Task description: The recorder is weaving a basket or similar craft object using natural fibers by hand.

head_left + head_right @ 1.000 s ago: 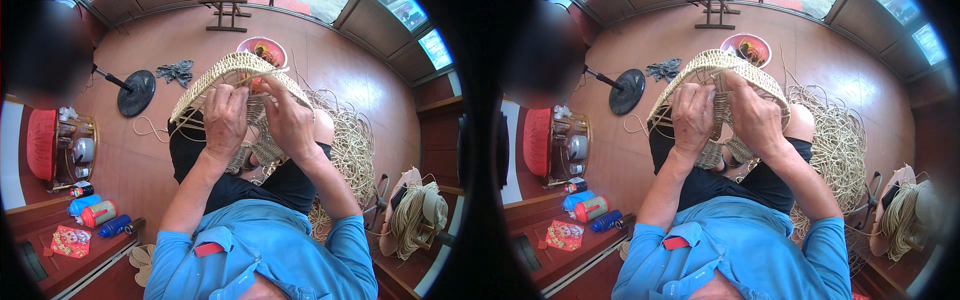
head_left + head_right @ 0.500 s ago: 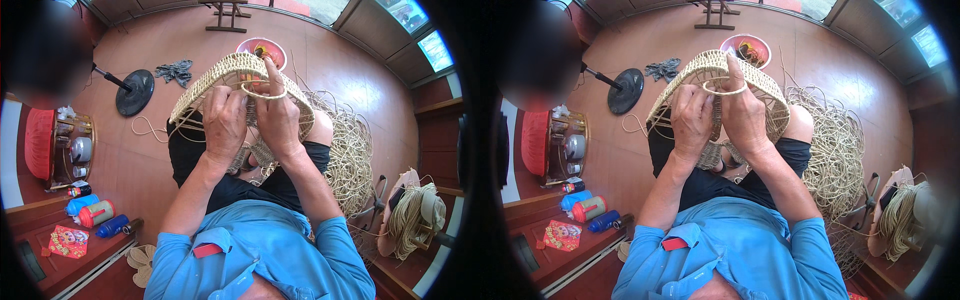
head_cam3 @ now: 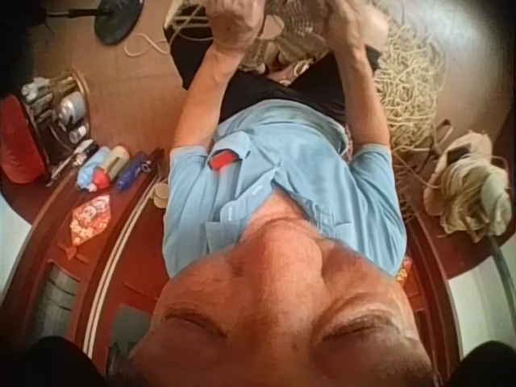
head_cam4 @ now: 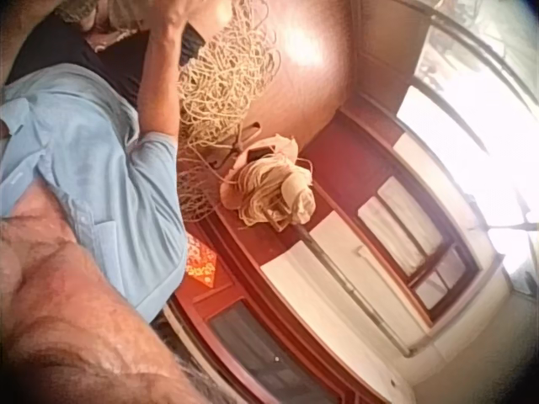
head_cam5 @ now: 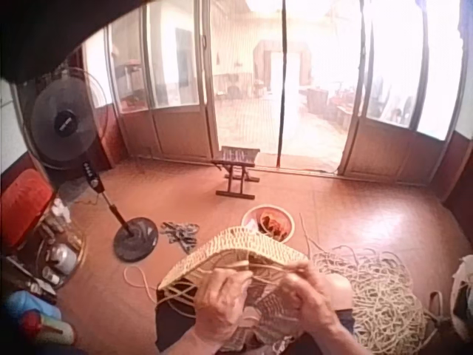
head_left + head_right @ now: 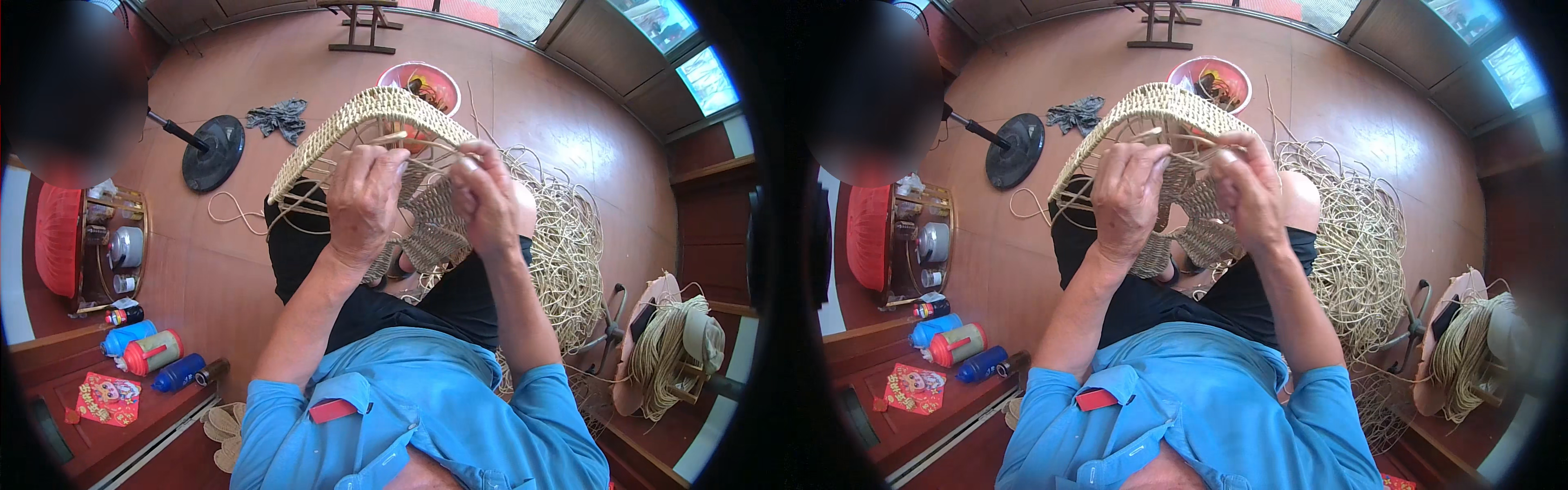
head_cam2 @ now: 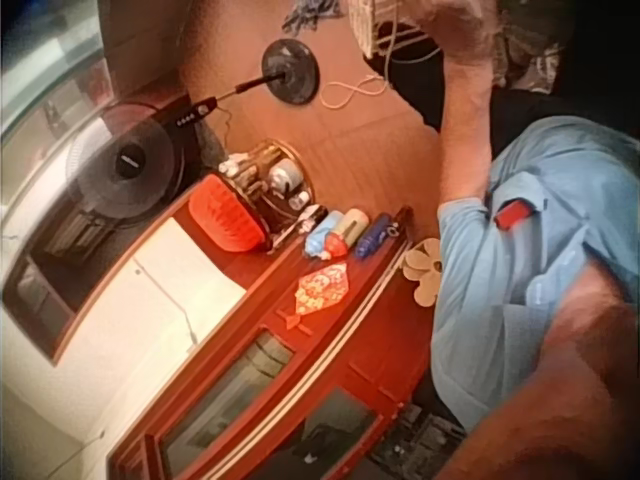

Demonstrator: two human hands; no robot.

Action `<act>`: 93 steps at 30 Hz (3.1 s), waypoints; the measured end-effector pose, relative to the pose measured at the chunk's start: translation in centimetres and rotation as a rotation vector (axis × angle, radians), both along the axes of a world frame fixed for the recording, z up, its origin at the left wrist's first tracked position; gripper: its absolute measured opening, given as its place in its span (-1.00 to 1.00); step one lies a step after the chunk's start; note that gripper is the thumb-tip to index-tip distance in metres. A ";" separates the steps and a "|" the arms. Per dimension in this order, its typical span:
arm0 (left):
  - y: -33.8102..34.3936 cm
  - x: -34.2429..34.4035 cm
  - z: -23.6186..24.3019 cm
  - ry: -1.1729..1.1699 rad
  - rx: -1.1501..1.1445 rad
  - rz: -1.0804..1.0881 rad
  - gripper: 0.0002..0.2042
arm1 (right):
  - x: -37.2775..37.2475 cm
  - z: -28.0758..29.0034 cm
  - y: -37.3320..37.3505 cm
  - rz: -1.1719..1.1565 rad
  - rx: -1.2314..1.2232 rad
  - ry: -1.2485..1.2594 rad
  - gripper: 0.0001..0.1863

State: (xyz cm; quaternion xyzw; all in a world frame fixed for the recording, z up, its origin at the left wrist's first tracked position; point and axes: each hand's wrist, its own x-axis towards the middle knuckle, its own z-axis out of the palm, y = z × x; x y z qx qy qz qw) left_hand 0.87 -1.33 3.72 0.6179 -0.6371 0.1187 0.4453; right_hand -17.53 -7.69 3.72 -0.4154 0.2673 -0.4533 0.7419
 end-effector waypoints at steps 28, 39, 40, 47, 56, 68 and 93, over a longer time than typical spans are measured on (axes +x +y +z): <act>-2.5 -2.6 1.4 0.201 0.310 0.002 -0.87 | -26.0 -5.9 -5.0 -0.724 -0.283 1.100 -0.61; -2.3 -2.5 1.8 0.198 0.349 0.005 -0.87 | 1.2 -2.0 2.1 -0.262 -0.431 0.558 -0.45; -2.4 -2.4 1.6 0.187 0.322 0.018 -0.85 | 1.6 -2.5 1.9 -0.233 -0.388 0.553 -0.46; -1.2 -1.5 1.8 0.294 0.267 -0.038 -0.88 | 3.8 -0.4 2.7 -0.301 -0.149 0.427 -0.65; -0.7 -0.5 1.5 0.193 0.019 -0.104 -0.83 | 5.0 -0.4 1.9 -0.401 -0.153 0.490 -0.78; -1.6 -3.0 1.9 -0.056 0.273 0.017 -0.33 | 6.5 -2.8 1.9 -0.519 -0.240 0.305 -0.85; -1.7 -3.9 -0.4 0.947 0.243 -0.452 -0.72 | 5.4 -4.4 1.6 -0.501 -0.312 0.157 -0.86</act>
